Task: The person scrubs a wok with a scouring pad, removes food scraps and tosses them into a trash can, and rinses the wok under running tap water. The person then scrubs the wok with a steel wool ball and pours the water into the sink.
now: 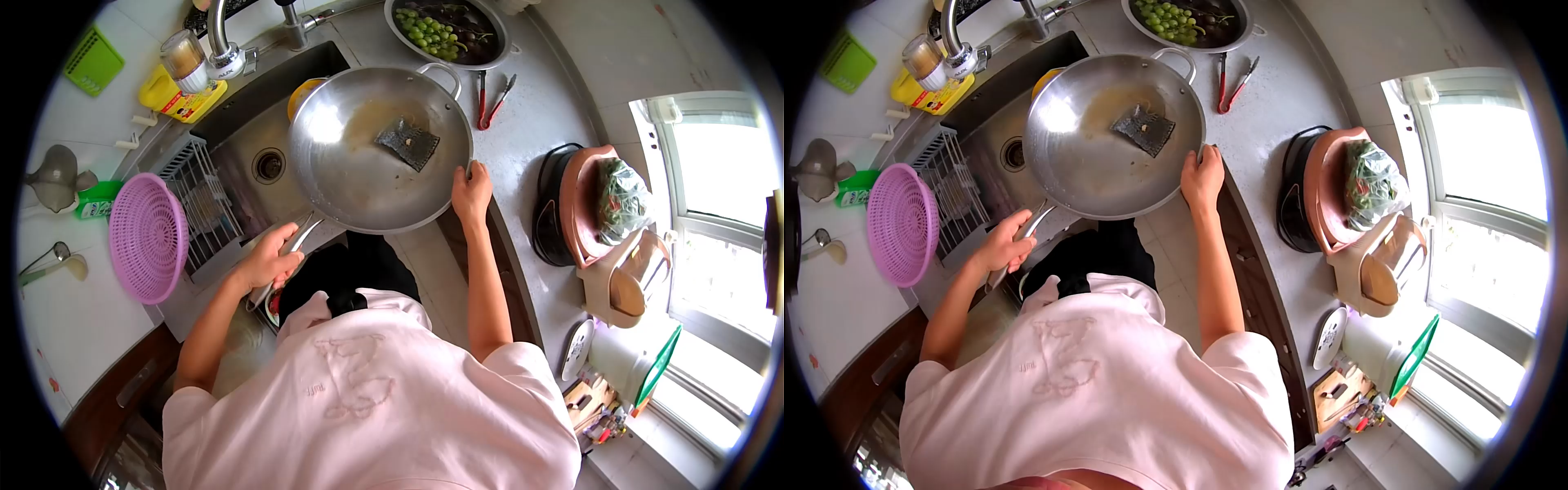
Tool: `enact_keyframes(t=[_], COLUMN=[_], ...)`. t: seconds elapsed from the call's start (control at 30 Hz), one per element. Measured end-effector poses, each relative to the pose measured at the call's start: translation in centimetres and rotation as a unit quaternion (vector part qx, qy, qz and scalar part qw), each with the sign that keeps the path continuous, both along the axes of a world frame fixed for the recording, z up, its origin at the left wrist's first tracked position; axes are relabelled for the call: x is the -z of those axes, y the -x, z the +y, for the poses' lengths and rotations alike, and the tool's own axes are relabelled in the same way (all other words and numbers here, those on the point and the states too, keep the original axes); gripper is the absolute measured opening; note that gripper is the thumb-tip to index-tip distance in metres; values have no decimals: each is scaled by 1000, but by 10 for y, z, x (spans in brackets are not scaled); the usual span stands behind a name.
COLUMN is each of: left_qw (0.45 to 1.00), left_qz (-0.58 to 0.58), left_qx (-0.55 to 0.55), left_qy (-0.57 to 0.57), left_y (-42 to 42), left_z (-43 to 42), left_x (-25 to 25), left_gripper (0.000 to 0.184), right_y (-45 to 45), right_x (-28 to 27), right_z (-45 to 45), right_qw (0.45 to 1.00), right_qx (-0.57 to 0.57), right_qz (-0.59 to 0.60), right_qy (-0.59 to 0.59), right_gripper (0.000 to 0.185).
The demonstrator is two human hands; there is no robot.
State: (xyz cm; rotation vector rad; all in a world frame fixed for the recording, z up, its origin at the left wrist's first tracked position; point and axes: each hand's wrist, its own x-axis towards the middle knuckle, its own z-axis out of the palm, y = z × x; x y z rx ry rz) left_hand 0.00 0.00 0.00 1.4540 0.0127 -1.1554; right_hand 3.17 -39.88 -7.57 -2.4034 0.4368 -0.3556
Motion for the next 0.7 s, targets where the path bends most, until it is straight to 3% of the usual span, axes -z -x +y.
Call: enact_keyframes(t=[0.1,0.17,0.27,0.37,0.43,0.47,0.53,0.63,0.7], left_qw=[998,998,989,983,979,970,964,958,957], left_qz=[-21,-36,-92,-107,-100,-130,-159,-185,-194], left_qx=[30,43,80,85,72,88,93,91,90], left_qy=[-45,-26,-86,-127,-159,-184,-192,-198,-198], left_y=[-9,-21,-41,-45,-49,-48,-46,-44,-43], left_z=[13,-11,1,-4,-11,-14,-17,-18,-18], left_x=[-5,6,10,17,15,17,26,28,25], left_gripper=[15,14,13,21,30,39,39,39,39], right_y=[18,20,9,-10,-27,-29,-34,-39,-59], right_x=[12,6,-9,-23,0,12,30,35,55], right_z=[15,-9,29,42,57,64,82,125,144], right_qw=[1000,996,946,979,978,970,946,942,950], right_qx=[22,36,106,-94,-187,-200,-225,-251,-268], right_qz=[20,52,-102,-59,51,97,183,205,128], right_qy=[-2,69,289,171,73,98,147,81,93], right_gripper=[21,16,25,39,40,40,39,36,27])
